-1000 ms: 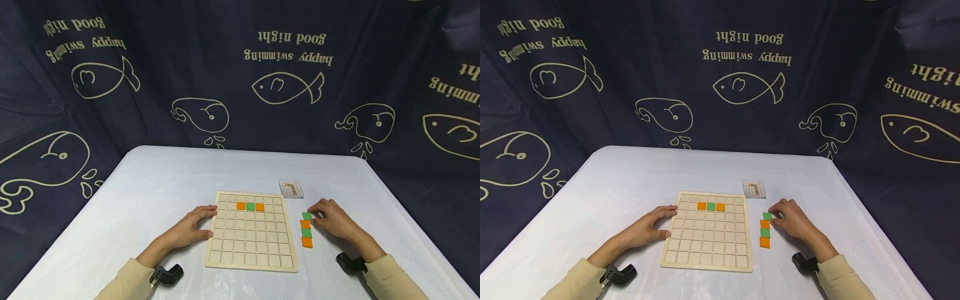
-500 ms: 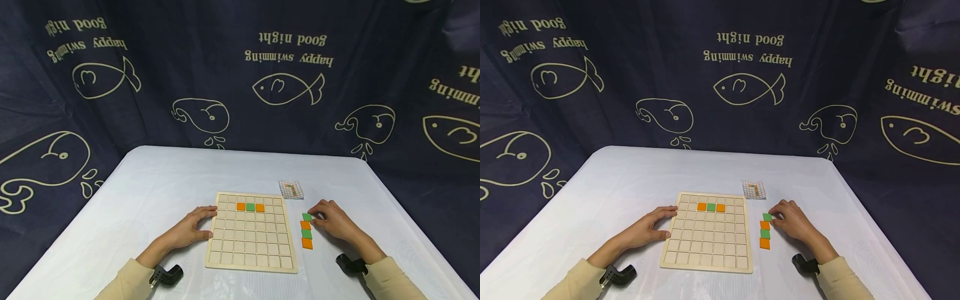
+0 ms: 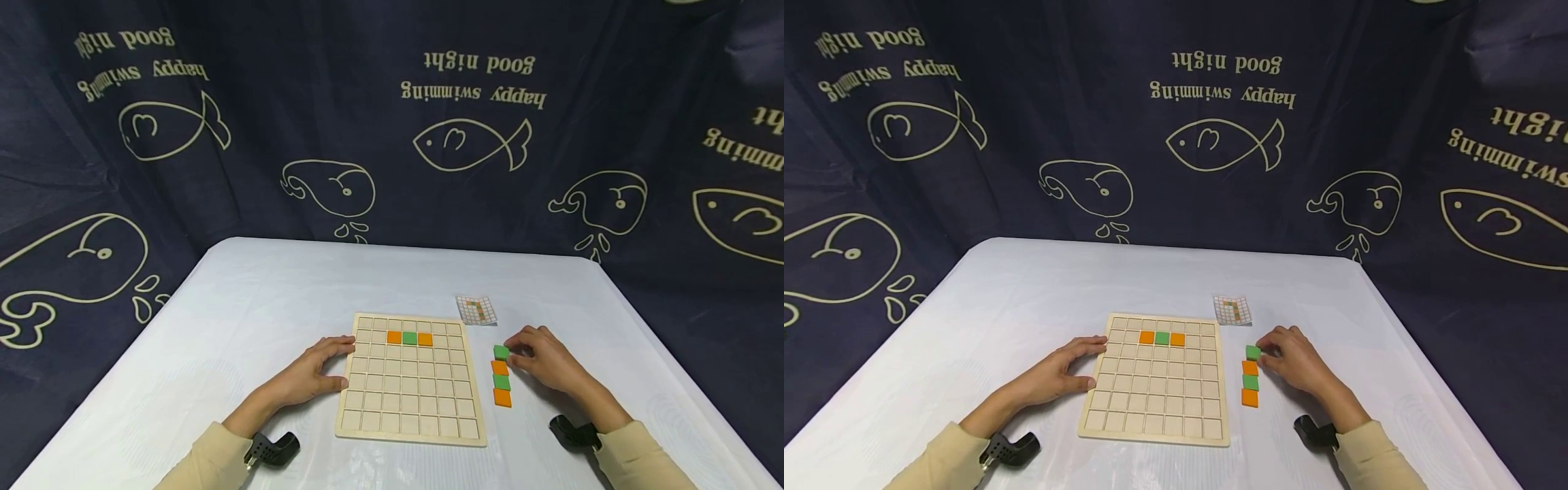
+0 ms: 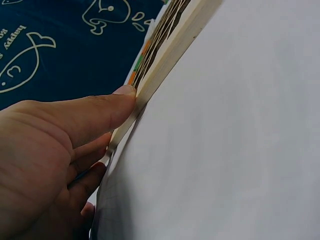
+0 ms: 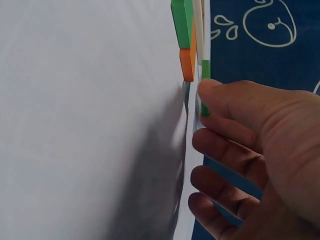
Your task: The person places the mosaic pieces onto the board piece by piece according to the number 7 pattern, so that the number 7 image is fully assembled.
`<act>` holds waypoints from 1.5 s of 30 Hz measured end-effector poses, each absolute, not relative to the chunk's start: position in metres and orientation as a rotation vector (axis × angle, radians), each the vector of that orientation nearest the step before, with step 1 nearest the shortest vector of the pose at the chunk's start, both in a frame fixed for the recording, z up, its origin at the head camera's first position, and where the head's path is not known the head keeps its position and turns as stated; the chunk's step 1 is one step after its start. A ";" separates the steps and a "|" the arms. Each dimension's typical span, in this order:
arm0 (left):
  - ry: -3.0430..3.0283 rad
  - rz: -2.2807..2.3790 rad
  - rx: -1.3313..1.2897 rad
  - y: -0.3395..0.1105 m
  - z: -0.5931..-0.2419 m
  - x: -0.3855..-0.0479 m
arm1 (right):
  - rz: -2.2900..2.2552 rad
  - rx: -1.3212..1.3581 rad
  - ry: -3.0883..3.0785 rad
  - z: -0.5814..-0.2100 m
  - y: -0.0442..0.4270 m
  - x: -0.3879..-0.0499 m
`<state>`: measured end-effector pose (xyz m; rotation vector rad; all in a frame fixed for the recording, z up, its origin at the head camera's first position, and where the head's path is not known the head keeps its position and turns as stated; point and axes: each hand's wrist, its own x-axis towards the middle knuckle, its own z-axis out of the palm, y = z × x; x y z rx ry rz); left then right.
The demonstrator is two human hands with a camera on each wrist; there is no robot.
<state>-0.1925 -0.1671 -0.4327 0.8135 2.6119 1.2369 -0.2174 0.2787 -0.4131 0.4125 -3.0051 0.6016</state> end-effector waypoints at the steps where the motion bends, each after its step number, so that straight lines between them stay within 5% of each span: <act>1: 2.613 1.235 0.812 -0.167 -0.433 -0.193 | 0.608 0.417 -2.998 -0.412 0.278 -0.217; 45: 2.632 1.209 0.812 -0.167 -0.432 -0.192 | 0.751 0.773 -2.803 -0.396 0.193 -0.211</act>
